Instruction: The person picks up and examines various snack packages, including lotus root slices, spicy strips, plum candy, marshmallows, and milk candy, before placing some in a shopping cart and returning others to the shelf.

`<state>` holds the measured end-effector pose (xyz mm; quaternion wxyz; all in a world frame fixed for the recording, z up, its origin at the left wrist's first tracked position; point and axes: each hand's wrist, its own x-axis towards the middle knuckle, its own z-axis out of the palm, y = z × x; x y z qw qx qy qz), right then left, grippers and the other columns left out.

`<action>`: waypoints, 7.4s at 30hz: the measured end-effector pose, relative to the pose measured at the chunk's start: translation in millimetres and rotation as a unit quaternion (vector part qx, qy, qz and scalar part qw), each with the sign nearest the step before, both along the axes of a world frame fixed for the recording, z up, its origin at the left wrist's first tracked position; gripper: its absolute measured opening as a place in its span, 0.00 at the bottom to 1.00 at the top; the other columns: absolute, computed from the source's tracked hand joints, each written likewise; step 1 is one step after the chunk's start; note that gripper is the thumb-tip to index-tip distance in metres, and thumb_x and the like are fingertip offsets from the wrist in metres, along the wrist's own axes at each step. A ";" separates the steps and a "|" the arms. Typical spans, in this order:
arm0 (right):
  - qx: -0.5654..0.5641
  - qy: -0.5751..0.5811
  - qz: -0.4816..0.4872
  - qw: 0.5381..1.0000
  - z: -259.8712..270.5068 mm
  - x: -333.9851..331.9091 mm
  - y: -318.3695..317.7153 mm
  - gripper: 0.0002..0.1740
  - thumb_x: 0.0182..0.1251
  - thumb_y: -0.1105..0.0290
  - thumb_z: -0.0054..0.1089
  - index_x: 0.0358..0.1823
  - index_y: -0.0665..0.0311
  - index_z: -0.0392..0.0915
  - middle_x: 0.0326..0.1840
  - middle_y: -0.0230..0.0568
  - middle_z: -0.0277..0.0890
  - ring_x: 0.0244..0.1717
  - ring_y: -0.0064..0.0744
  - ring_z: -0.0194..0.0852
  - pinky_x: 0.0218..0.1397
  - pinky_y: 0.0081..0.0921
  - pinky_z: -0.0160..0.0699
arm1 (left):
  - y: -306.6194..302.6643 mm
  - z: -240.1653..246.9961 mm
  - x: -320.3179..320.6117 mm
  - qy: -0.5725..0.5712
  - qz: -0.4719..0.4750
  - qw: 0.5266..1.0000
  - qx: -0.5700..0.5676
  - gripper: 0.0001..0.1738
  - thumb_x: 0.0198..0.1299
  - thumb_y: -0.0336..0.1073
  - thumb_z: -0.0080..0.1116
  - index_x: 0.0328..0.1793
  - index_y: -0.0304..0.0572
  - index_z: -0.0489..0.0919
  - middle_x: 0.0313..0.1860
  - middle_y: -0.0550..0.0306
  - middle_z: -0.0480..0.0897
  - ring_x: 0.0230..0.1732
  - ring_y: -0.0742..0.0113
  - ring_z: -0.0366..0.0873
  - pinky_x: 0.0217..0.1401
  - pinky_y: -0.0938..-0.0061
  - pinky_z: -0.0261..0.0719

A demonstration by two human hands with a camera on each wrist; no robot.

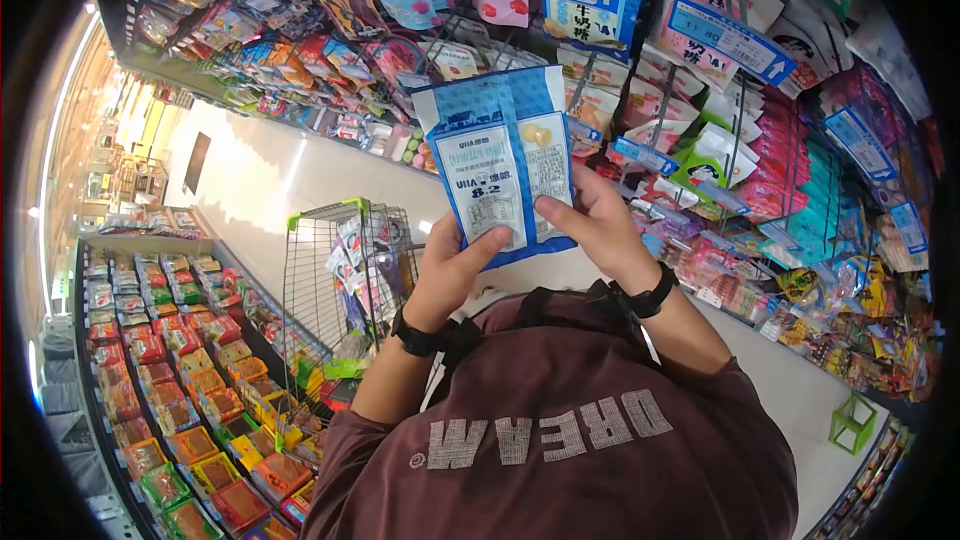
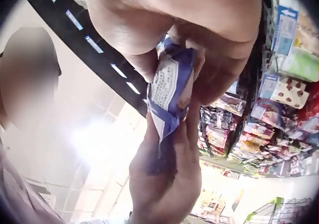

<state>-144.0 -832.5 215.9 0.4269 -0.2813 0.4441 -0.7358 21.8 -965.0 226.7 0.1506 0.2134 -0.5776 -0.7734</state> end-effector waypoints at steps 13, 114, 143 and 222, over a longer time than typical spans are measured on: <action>0.020 0.031 -0.024 0.999 -15.8 -33.0 17.9 0.24 0.74 0.70 0.67 0.66 0.70 0.73 0.57 0.34 0.82 0.54 0.19 0.80 0.58 0.22 0.80 | 13.4 -6.3 -33.6 -0.004 -0.001 1.000 -0.016 0.26 0.69 0.28 0.64 0.71 0.32 0.71 0.62 0.53 0.82 0.60 0.67 0.80 0.64 0.70 0.79; 0.156 0.062 -0.109 0.980 -22.3 150.3 -193.3 0.28 0.69 0.68 0.72 0.66 0.68 0.73 0.58 0.36 0.81 0.57 0.23 0.78 0.62 0.26 0.78 | -273.7 -18.4 108.9 0.066 -0.200 0.977 0.025 0.24 0.70 0.32 0.65 0.69 0.36 0.74 0.58 0.58 0.83 0.57 0.72 0.80 0.61 0.72 0.80; 0.156 0.159 -0.049 0.974 7.8 165.5 -222.9 0.25 0.73 0.61 0.67 0.64 0.69 0.76 0.57 0.38 0.81 0.54 0.22 0.79 0.58 0.27 0.80 | -280.0 -16.5 131.0 0.042 -0.089 0.995 0.034 0.20 0.72 0.34 0.63 0.65 0.33 0.76 0.55 0.55 0.85 0.53 0.71 0.82 0.58 0.72 0.81; 0.056 0.135 -0.423 0.894 51.2 -18.0 -101.3 0.21 0.75 0.73 0.63 0.66 0.67 0.73 0.63 0.38 0.80 0.60 0.30 0.79 0.64 0.31 0.76 | -337.1 -188.7 233.8 -0.078 0.072 0.994 0.018 0.09 0.72 0.32 0.56 0.55 0.40 0.77 0.42 0.65 0.77 0.43 0.75 0.75 0.48 0.80 0.74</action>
